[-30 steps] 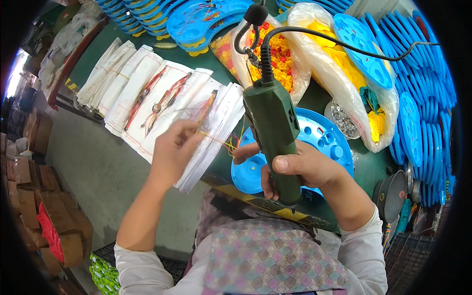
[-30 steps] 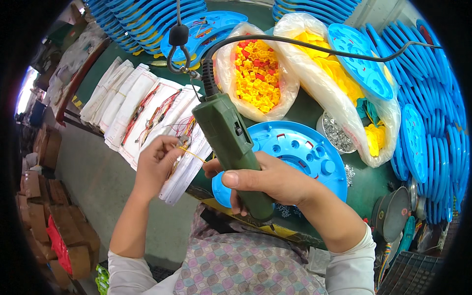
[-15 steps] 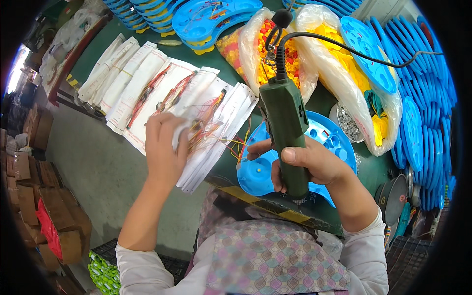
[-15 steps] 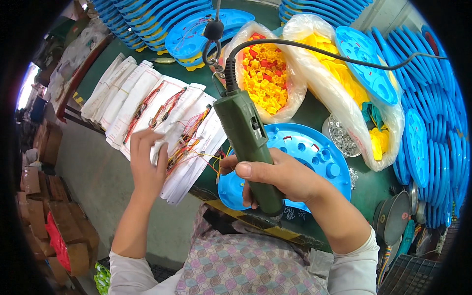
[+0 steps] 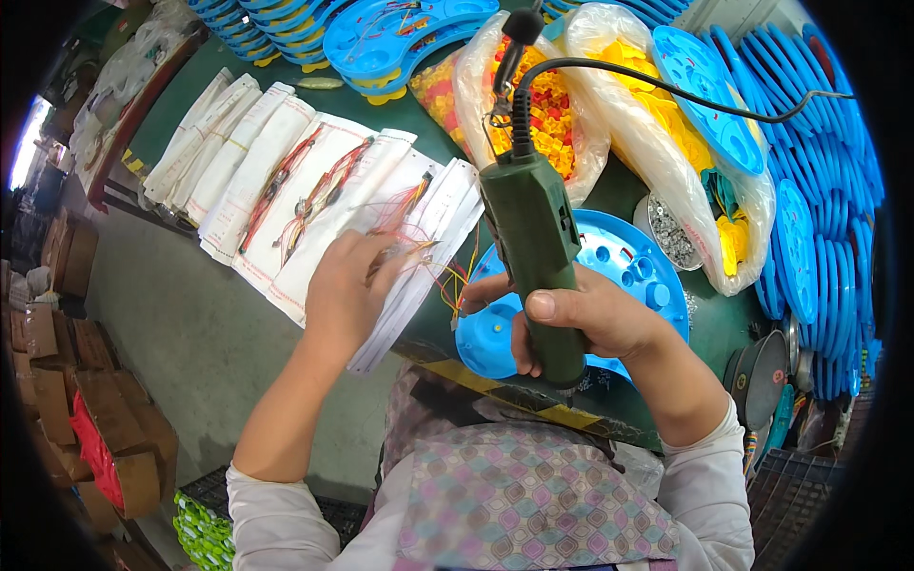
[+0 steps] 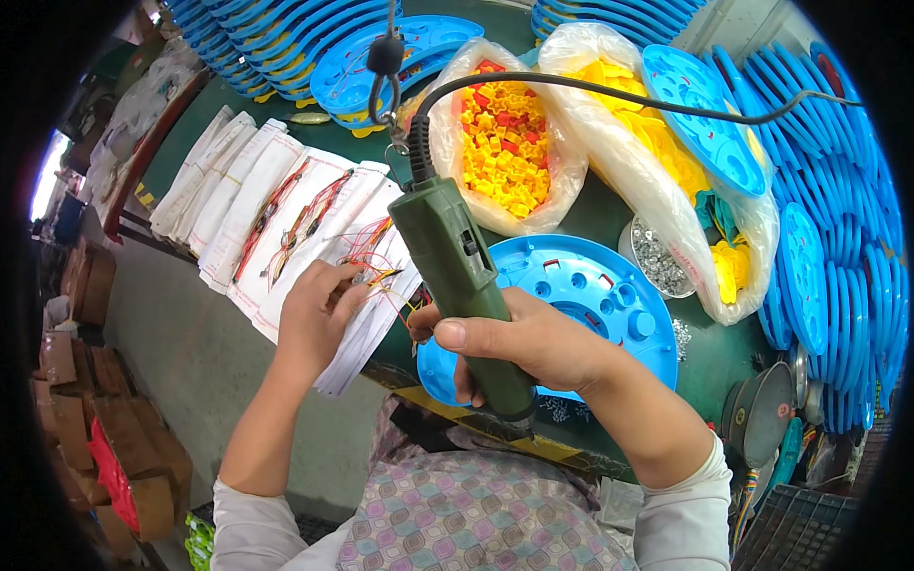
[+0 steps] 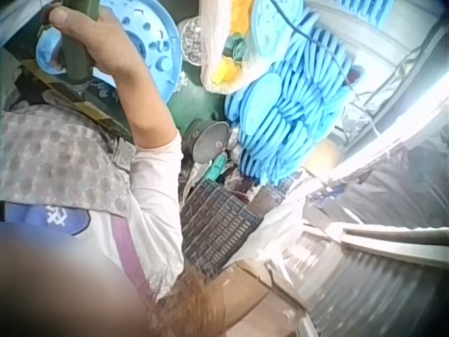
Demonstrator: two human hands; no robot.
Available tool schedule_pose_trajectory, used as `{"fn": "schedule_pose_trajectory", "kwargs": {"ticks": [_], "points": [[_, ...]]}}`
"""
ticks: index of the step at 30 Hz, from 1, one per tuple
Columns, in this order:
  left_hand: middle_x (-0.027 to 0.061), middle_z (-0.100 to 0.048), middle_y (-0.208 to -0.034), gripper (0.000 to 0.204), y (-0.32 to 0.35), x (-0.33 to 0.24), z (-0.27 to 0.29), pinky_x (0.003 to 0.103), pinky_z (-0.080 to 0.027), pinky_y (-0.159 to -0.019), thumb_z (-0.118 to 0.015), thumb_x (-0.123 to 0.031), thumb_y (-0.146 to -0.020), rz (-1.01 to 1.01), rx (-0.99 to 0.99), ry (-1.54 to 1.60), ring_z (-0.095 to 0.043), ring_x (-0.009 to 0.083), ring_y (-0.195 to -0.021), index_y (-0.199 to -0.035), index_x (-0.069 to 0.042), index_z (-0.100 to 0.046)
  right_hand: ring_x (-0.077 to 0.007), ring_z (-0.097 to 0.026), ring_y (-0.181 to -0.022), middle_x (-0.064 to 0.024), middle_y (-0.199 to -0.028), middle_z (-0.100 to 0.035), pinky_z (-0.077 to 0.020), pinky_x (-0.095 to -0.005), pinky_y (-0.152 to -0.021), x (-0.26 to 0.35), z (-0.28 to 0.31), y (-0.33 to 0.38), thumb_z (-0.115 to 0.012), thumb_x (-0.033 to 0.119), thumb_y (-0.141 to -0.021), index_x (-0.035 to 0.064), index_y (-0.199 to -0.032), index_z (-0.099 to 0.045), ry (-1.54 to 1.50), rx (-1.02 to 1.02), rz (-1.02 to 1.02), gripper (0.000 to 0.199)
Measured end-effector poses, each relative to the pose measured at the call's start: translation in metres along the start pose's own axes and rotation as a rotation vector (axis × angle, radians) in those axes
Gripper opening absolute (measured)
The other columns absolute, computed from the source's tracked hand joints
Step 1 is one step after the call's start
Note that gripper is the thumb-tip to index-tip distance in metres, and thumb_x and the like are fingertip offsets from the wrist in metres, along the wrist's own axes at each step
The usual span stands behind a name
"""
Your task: The person uses a green hot glue gun to attach small plastic pieces to a blue plastic tray. They repeatedly pick up small plastic components, apply glue, and place them into designated spots on the tray.
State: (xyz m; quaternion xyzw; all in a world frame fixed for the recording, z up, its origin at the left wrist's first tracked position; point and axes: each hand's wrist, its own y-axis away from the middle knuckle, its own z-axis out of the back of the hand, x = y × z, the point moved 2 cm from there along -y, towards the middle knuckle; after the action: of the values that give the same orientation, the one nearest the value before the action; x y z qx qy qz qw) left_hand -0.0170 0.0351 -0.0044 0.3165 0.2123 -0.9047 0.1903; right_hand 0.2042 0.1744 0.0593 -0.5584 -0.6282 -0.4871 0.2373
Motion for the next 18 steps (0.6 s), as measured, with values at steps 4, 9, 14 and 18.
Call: {"fn": "schedule_pose_trajectory", "kwargs": {"ticks": [4,9,14,18], "points": [[0.0106,-0.066,-0.09,0.02,-0.004,0.002,0.001,0.037,-0.054,-0.071,-0.079,-0.009,-0.085,-0.084,-0.019,0.031,-0.066,0.0294,-0.081,-0.103,-0.005,-0.073,-0.0189,-0.069,-0.074,-0.0147,-0.107,-0.065,-0.0568,-0.0325,-0.064,0.0,0.0,-0.001,-0.073,0.046,-0.093,-0.0073,-0.136,-0.056,-0.008,-0.01,0.004,0.07],[0.0099,-0.065,-0.086,0.02,0.0,-0.021,0.014,0.037,-0.053,-0.071,-0.081,0.001,-0.079,-0.711,-0.21,-0.283,-0.066,0.0301,-0.08,-0.095,-0.006,-0.071,-0.0192,-0.069,-0.074,-0.0158,-0.109,-0.065,-0.0569,-0.0327,-0.064,-0.001,0.004,0.002,-0.072,0.047,-0.093,-0.0078,-0.136,-0.056,-0.001,-0.046,-0.007,0.071],[0.0101,-0.067,-0.1,0.034,0.001,-0.048,0.021,0.042,-0.053,-0.074,-0.077,0.005,-0.073,-0.713,-0.56,0.027,-0.067,0.0289,-0.09,-0.103,-0.007,-0.07,-0.0206,-0.07,-0.071,-0.0204,-0.116,-0.066,-0.0567,-0.0332,-0.062,0.008,0.007,0.013,-0.067,0.053,-0.094,-0.0097,-0.136,-0.055,-0.005,-0.127,0.113,0.076],[0.0127,-0.062,-0.113,0.051,0.019,-0.055,0.009,0.04,-0.053,-0.078,-0.085,-0.005,-0.073,-0.615,0.022,-0.028,-0.064,0.0294,-0.101,-0.12,-0.005,-0.066,-0.0228,-0.069,-0.066,-0.0258,-0.129,-0.063,-0.056,-0.0343,-0.058,0.016,0.015,0.03,-0.053,0.061,-0.097,-0.0119,-0.138,-0.052,-0.086,-0.136,0.296,0.084]]}}
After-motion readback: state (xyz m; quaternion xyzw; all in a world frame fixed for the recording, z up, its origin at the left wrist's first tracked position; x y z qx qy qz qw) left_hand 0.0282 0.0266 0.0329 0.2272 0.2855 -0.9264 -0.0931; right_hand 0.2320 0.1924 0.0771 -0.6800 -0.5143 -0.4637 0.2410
